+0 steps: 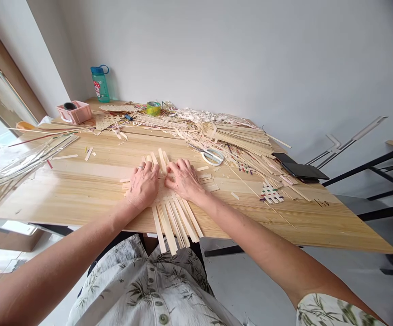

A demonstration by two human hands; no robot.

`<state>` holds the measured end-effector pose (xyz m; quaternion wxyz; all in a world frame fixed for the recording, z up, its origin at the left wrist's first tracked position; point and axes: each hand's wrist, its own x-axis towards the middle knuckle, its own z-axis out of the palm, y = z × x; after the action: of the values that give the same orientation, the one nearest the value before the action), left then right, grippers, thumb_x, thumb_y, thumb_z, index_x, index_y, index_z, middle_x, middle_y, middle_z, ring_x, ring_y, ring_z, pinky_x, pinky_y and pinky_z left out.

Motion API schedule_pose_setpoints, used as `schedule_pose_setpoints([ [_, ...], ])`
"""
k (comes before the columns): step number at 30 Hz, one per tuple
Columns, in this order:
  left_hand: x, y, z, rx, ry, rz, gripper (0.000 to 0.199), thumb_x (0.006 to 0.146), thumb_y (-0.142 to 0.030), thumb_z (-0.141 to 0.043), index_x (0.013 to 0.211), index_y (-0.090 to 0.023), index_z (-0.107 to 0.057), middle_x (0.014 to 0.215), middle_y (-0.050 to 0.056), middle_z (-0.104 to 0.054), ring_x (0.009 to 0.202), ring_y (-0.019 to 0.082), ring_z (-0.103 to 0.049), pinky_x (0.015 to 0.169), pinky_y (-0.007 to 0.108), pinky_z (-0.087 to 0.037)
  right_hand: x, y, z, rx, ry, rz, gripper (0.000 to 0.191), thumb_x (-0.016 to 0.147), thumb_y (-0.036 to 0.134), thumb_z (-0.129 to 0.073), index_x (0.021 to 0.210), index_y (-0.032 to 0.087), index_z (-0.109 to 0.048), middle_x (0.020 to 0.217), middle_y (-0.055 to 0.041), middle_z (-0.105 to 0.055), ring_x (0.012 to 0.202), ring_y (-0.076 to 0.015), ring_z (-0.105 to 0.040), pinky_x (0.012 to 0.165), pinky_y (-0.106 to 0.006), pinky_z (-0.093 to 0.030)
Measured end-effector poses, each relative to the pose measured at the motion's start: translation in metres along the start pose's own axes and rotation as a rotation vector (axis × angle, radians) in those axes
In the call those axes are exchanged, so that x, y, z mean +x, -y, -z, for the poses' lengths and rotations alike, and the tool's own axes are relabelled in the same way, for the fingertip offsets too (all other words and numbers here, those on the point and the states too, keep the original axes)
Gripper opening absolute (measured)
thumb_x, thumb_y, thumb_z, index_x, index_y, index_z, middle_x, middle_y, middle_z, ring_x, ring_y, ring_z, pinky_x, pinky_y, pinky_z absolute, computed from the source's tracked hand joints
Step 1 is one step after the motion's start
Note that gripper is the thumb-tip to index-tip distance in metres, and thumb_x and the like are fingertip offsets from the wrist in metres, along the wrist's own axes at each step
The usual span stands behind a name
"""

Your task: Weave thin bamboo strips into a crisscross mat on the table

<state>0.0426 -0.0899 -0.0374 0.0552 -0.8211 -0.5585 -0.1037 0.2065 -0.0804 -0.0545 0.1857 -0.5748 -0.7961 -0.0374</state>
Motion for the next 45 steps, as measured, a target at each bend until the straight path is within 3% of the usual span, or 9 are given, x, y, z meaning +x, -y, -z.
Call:
schedule_pose_setpoints([
  [7, -0.001, 0.027, -0.004, -0.238, -0.099, 0.047, 0.019, 0.08, -0.01, -0.05, 0.097, -0.017, -0.054, 0.092, 0.01, -0.064, 0.096, 0.028, -0.058, 0.085, 0.039, -0.047, -0.001, -0.003, -0.002, 0.102, -0.08, 0.121, 0.011, 0.083, 0.02, -0.061, 0.094, 0.02, -0.062, 0.097, -0.0078, -0.059, 0.098, -0.0258, -0.052, 0.088, -0.036, -0.043],
  [12, 0.0, 0.044, -0.006, -0.342, -0.087, 0.013, 0.012, 0.078, -0.009, -0.051, 0.085, -0.019, -0.054, 0.086, 0.008, -0.063, 0.085, 0.024, -0.058, 0.085, 0.038, -0.048, -0.001, -0.006, -0.005, 0.139, -0.113, 0.152, 0.009, 0.083, 0.017, -0.06, 0.091, 0.02, -0.059, 0.095, -0.0073, -0.061, 0.095, -0.026, -0.052, 0.087, -0.036, -0.044],
  [21, -0.005, 0.03, -0.001, -0.148, -0.044, -0.012, 0.013, 0.083, -0.009, -0.048, 0.088, -0.018, -0.056, 0.095, 0.013, -0.062, 0.095, 0.03, -0.055, 0.088, 0.042, -0.047, -0.003, -0.005, -0.005, 0.16, -0.139, 0.174, 0.008, 0.083, 0.014, -0.057, 0.087, 0.02, -0.056, 0.093, -0.0079, -0.061, 0.094, -0.0261, -0.053, 0.082, -0.035, -0.046],
  [31, -0.003, 0.029, 0.0, -0.11, 0.01, -0.014, 0.013, 0.082, -0.01, -0.048, 0.09, -0.018, -0.056, 0.098, 0.013, -0.062, 0.1, 0.03, -0.055, 0.091, 0.041, -0.046, 0.0, -0.003, -0.005, 0.151, -0.115, 0.18, 0.009, 0.082, 0.012, -0.056, 0.084, 0.021, -0.054, 0.089, -0.0065, -0.06, 0.094, -0.0258, -0.052, 0.081, -0.035, -0.044],
  [39, -0.001, 0.038, 0.0, -0.244, -0.072, 0.16, 0.012, 0.086, -0.019, -0.049, 0.094, -0.017, -0.057, 0.095, 0.013, -0.065, 0.095, 0.029, -0.061, 0.086, 0.04, -0.048, 0.0, -0.008, 0.0, 0.106, -0.127, 0.05, 0.019, 0.086, 0.029, -0.064, 0.1, 0.019, -0.056, 0.103, -0.0111, -0.063, 0.099, -0.0285, -0.055, 0.086, -0.039, -0.044],
  [43, 0.01, 0.05, 0.002, -0.293, -0.049, 0.155, 0.017, 0.087, -0.018, -0.049, 0.102, -0.018, -0.057, 0.088, 0.007, -0.067, 0.079, 0.021, -0.066, 0.075, 0.032, -0.051, -0.001, -0.008, 0.005, 0.115, -0.073, 0.065, 0.026, 0.087, 0.028, -0.066, 0.111, 0.019, -0.06, 0.108, -0.0108, -0.065, 0.103, -0.0279, -0.056, 0.089, -0.039, -0.044],
  [45, 0.018, 0.056, 0.007, -0.3, -0.022, 0.11, 0.017, 0.084, -0.017, -0.052, 0.099, -0.018, -0.06, 0.089, 0.007, -0.068, 0.08, 0.021, -0.067, 0.075, 0.032, -0.052, -0.001, -0.008, 0.007, 0.135, -0.087, 0.073, 0.03, 0.086, 0.024, -0.068, 0.114, 0.019, -0.062, 0.112, -0.0108, -0.064, 0.106, -0.0276, -0.056, 0.092, -0.04, -0.045],
])
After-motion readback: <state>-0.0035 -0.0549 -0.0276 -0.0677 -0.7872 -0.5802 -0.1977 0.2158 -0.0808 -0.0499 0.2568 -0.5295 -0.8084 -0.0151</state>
